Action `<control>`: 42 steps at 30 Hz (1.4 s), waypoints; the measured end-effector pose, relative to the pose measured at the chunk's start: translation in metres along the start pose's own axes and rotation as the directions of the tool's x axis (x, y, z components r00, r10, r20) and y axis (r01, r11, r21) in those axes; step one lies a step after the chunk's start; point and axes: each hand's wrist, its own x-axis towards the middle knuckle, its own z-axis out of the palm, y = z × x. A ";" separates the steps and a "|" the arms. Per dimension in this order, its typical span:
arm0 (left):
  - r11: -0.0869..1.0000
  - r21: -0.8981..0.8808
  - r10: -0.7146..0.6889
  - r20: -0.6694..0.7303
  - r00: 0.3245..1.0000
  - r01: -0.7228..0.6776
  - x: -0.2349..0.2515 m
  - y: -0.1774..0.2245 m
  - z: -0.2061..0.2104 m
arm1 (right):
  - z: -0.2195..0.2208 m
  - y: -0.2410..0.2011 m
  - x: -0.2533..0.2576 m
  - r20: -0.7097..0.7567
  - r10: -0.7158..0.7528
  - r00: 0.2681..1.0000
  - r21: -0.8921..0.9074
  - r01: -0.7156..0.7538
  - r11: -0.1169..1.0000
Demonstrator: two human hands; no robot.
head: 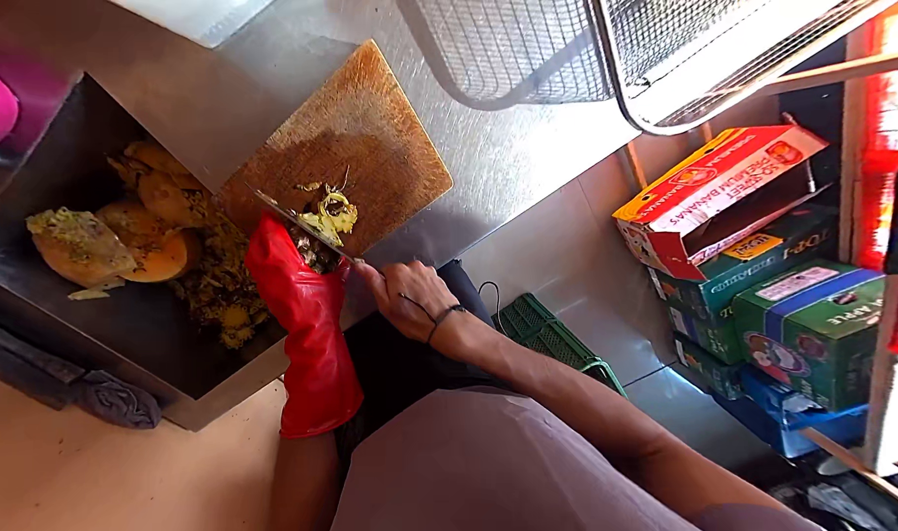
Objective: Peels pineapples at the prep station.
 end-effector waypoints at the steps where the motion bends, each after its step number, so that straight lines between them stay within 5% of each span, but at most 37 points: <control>1: 1.000 0.014 0.004 -0.013 1.000 -0.004 0.001 0.000 0.001 | 0.000 0.001 0.002 -0.001 0.009 1.000 -0.029 -0.009 1.000; 24: 0.994 0.069 0.080 0.000 0.997 -0.080 0.003 -0.001 0.001 | 0.004 0.011 0.002 0.003 0.028 1.000 -0.016 -0.028 0.999; 30: 0.994 0.100 -0.047 -0.007 0.999 0.047 0.021 0.003 0.006 | 0.008 0.011 0.005 -0.018 0.013 1.000 0.008 -0.013 1.000; 42: 0.999 0.036 -0.034 0.005 0.999 0.033 0.024 -0.003 0.000 | 0.012 0.026 0.011 -0.021 -0.088 0.996 0.014 0.088 0.996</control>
